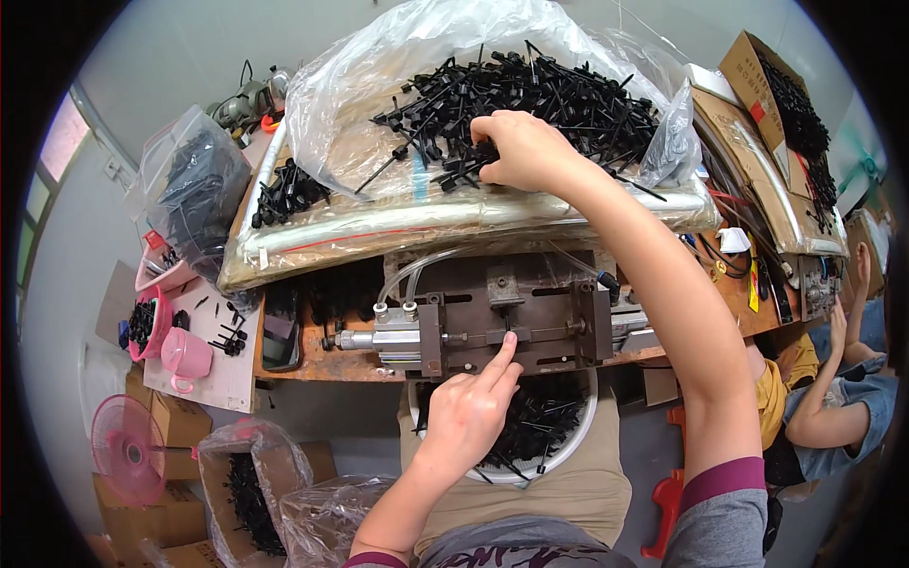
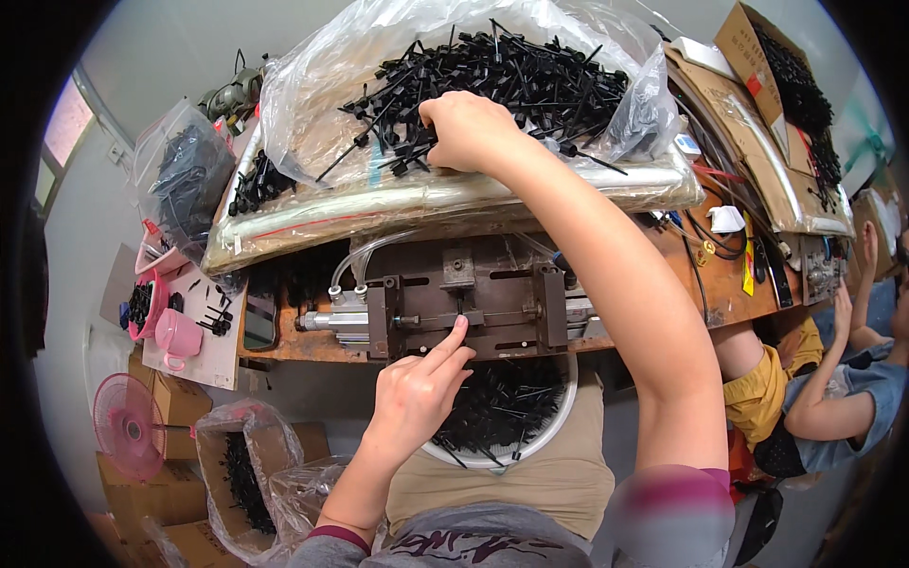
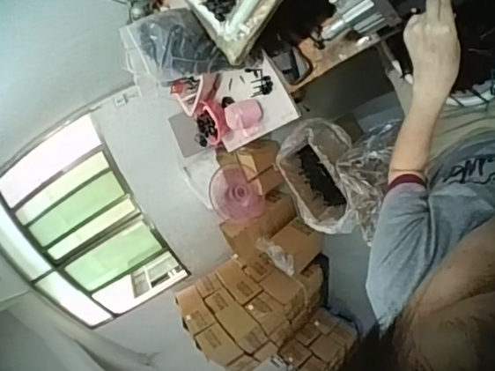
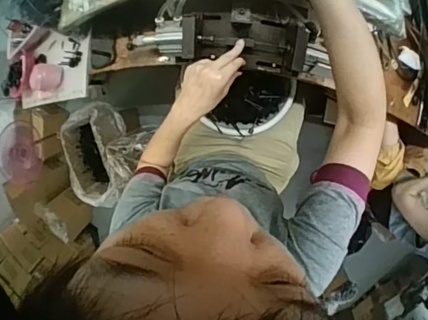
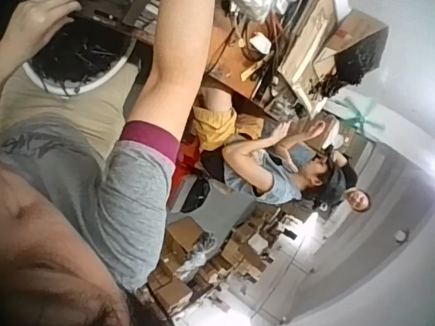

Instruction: Assembling small black plastic fasteners using a specialized assembly machine.

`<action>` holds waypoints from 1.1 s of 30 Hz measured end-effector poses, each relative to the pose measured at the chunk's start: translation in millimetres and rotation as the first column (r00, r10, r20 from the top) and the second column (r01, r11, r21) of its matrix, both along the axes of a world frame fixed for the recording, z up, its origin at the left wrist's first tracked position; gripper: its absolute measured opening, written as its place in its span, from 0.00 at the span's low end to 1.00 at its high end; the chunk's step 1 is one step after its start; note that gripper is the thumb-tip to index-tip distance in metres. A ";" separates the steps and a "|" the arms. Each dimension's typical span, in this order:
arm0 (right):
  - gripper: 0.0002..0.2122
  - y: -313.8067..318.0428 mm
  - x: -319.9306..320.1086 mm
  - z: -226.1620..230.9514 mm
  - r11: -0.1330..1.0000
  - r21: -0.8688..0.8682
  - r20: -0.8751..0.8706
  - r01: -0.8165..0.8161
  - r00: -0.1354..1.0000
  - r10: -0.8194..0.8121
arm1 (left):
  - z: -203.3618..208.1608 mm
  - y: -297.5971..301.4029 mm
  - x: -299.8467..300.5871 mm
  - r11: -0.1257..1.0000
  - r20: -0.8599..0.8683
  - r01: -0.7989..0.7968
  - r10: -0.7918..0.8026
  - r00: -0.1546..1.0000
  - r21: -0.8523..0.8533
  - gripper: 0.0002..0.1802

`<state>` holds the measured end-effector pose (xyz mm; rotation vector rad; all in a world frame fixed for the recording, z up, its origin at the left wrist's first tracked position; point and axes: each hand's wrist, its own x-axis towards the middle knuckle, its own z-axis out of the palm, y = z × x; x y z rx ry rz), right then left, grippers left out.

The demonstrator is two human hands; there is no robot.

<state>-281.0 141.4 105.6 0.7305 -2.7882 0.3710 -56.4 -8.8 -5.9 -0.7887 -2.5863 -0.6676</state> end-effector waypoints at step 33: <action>0.15 67.5 2.5 21.0 0.494 -0.798 0.435 0.344 0.897 0.077 | -9.2 -13.6 51.3 0.942 0.251 0.256 -0.307 0.918 0.215 0.12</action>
